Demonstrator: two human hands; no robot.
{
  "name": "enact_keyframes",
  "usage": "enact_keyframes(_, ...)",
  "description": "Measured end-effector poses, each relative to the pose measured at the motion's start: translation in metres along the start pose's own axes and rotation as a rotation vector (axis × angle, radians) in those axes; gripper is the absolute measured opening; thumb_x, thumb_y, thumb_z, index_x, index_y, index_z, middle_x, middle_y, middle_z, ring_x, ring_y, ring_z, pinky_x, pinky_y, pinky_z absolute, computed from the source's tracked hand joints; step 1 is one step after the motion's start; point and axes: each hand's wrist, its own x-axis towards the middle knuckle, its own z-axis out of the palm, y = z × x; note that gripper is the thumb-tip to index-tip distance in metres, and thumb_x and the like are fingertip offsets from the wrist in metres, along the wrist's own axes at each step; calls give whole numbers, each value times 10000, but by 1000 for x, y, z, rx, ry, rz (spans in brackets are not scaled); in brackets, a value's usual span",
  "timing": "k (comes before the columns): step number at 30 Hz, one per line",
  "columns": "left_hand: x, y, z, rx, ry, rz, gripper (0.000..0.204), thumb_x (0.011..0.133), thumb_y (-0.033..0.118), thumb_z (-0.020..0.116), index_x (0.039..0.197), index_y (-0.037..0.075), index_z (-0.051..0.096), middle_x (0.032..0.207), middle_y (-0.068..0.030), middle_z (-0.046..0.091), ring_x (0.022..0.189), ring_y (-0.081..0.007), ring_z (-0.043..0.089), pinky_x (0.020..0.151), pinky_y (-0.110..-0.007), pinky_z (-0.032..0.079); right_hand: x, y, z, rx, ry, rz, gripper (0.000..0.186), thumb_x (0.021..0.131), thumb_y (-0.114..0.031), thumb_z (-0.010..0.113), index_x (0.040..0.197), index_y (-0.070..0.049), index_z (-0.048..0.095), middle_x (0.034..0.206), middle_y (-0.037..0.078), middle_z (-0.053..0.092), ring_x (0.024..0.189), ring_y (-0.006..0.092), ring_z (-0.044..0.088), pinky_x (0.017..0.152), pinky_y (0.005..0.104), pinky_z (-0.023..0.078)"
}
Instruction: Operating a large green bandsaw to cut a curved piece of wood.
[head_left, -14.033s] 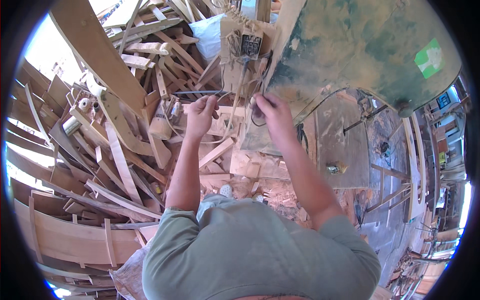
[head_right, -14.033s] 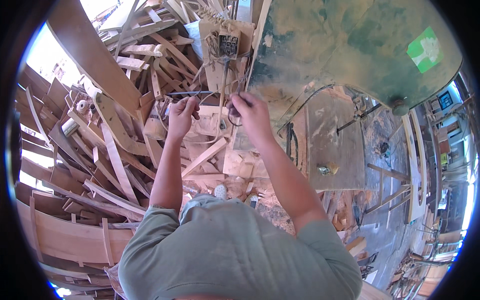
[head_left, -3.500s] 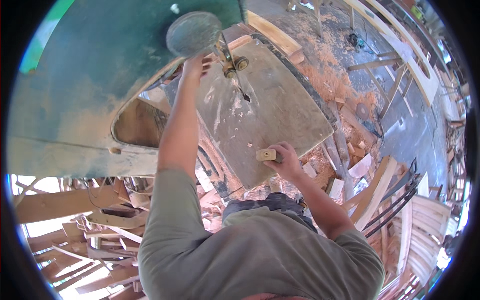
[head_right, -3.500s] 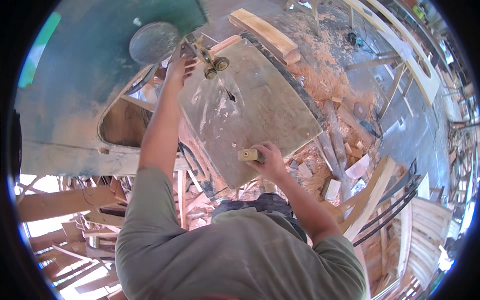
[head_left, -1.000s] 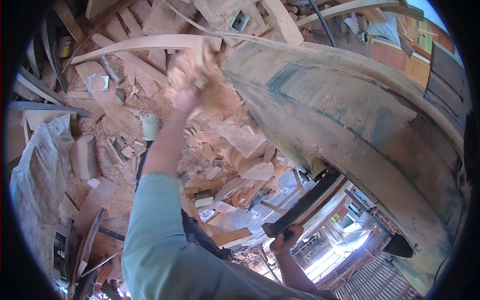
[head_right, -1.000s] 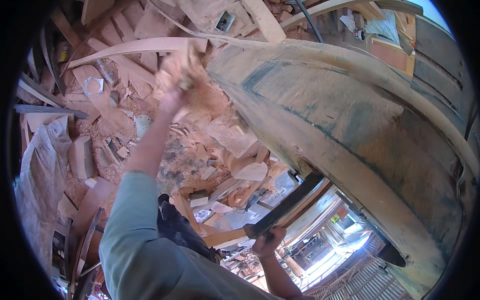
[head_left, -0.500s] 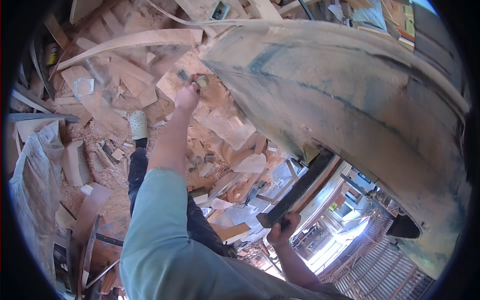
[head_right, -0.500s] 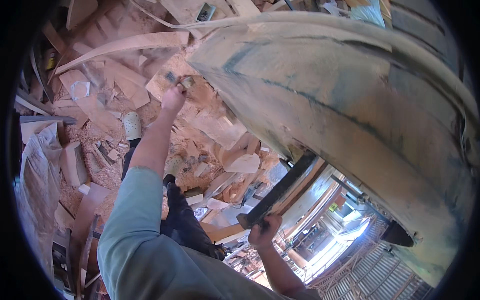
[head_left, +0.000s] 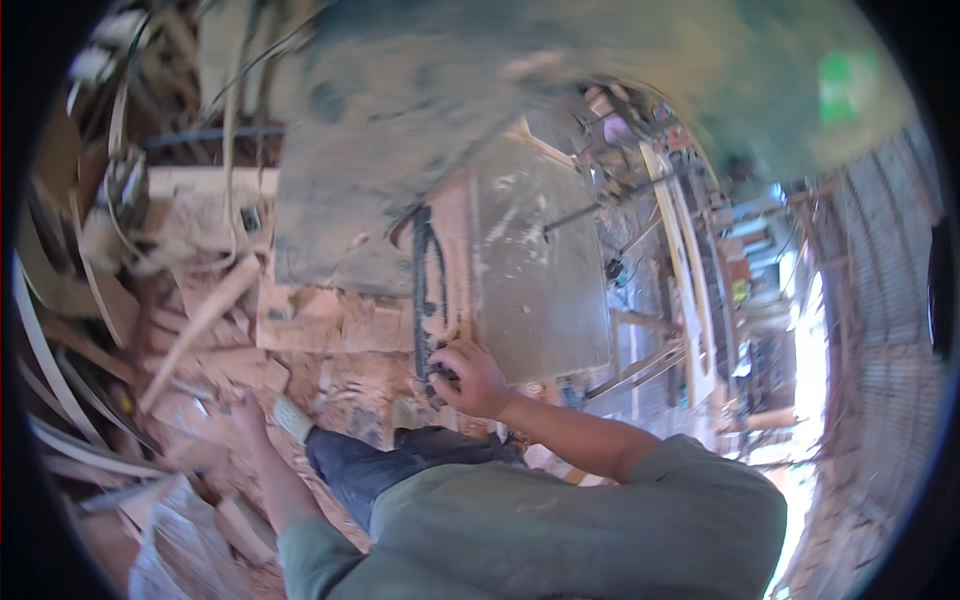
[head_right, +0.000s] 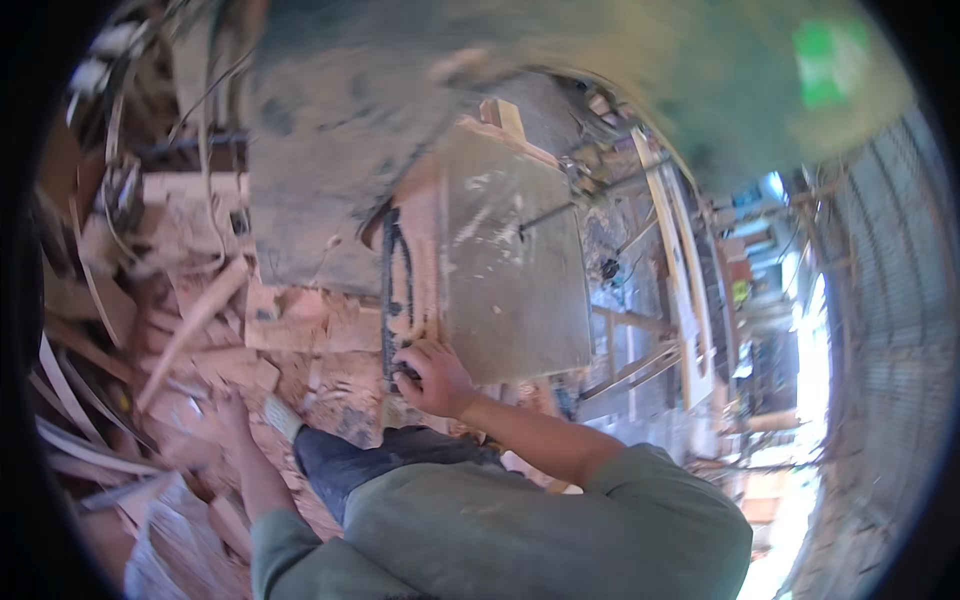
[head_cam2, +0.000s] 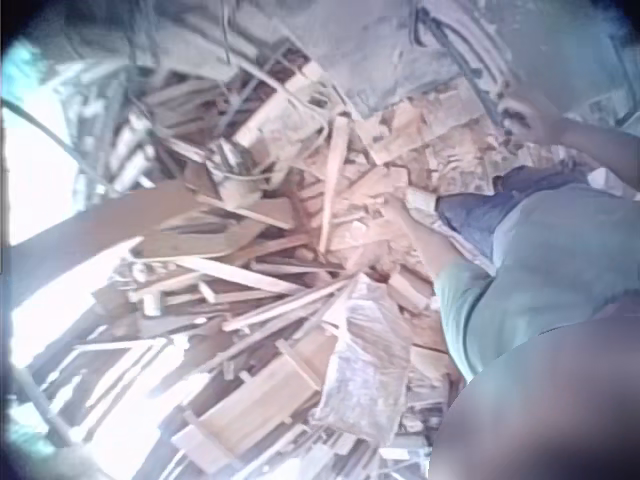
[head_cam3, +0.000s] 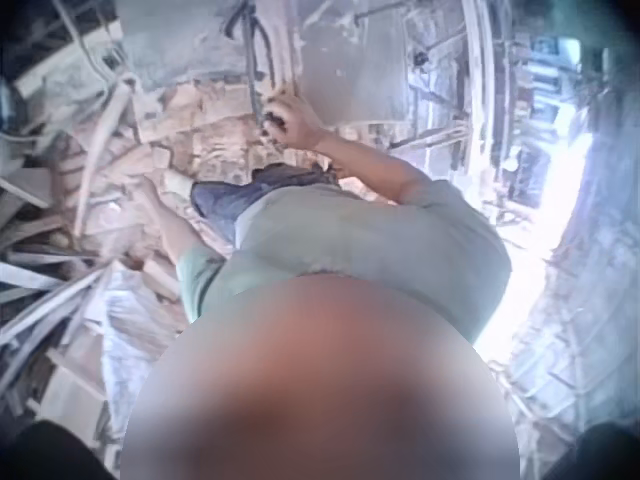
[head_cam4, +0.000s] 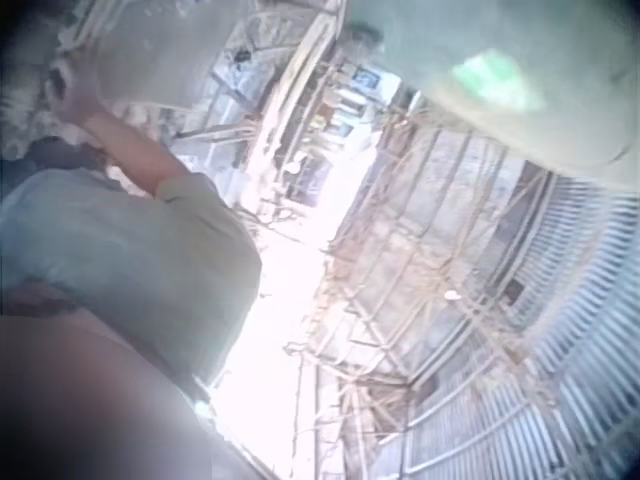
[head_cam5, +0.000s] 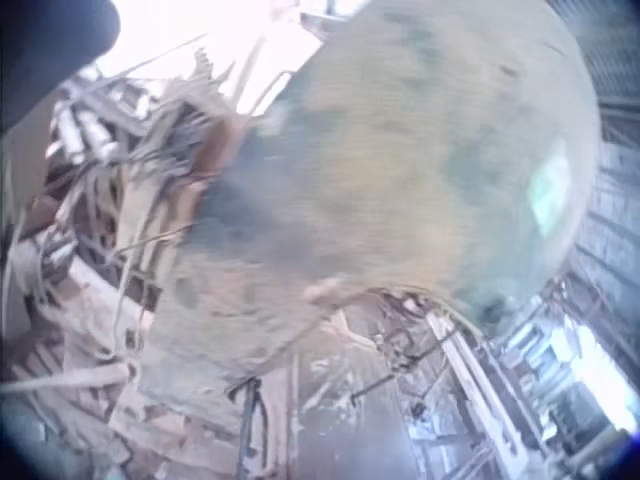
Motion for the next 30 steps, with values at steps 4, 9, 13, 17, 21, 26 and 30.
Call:
enact_keyframes(4, -60, -61, -62, -63, 148, -20, 608, 933, 472, 565, 1082, -113, 630, 907, -263, 688, 817, -330, 666, 754, -447, 520, -44, 12, -22, 416, 17, -151, 186, 883, -191, 661, 1036, -89, 688, 870, 105, 635, 855, 288, 604, 755, 403, 474)
enact_keyframes(9, -120, 34, -105, -731, 157, -140, 378, 968, 337, 585, 977, -32, 664, 812, -102, 682, 616, -134, 577, 533, -295, 456, -151, 146, -74, 457, 182, 397, 173, 843, -177, 700, 970, -60, 713, 887, 67, 695, 766, 164, 643, 645, 368, 515)
enact_keyframes(13, -181, 225, -138, -776, -117, 338, 332, 990, 296, 530, 966, 3, 684, 837, -65, 666, 715, -126, 584, 671, -270, 471, -115, 290, -218, 169, 1158, 573, 307, 935, -281, 604, 857, 12, 650, 714, 93, 635, 689, 172, 576, 655, 372, 465)
enact_keyframes(17, -207, 391, -100, -661, -497, 732, 348, 1003, 269, 485, 1017, -15, 684, 976, -91, 683, 933, -179, 635, 869, -312, 481, -34, 231, -404, 781, 1338, 187, 371, 932, -383, 624, 1089, -50, 670, 924, 8, 630, 770, 62, 553, 650, 205, 423)
enact_keyframes(21, -192, 507, -17, -467, -787, 750, 440, 1017, 358, 452, 1123, -16, 656, 1137, -138, 678, 1022, -221, 645, 904, -340, 484, 73, 197, -497, 759, 962, 169, 650, 971, -535, 481, 1452, -98, 460, 1265, 143, 628, 1092, 235, 606, 867, 408, 490)
enact_keyframes(26, -192, 632, 59, -576, -902, 442, 530, 1017, 464, 422, 1326, 40, 494, 1189, -177, 655, 988, -265, 645, 860, -376, 520, 154, 151, -527, 761, 858, 159, 519, 998, -431, 431, 1102, 21, 663, 958, 126, 687, 810, 196, 648, 687, 361, 517)
enact_keyframes(30, -224, 706, 112, -654, -1031, 490, 500, 1025, 448, 403, 1333, 58, 459, 1230, -175, 618, 993, -292, 639, 860, -396, 536, 158, 207, -529, 663, 377, -8, 441, 941, -353, 521, 908, 50, 699, 736, 135, 668, 616, 219, 627, 520, 373, 496)
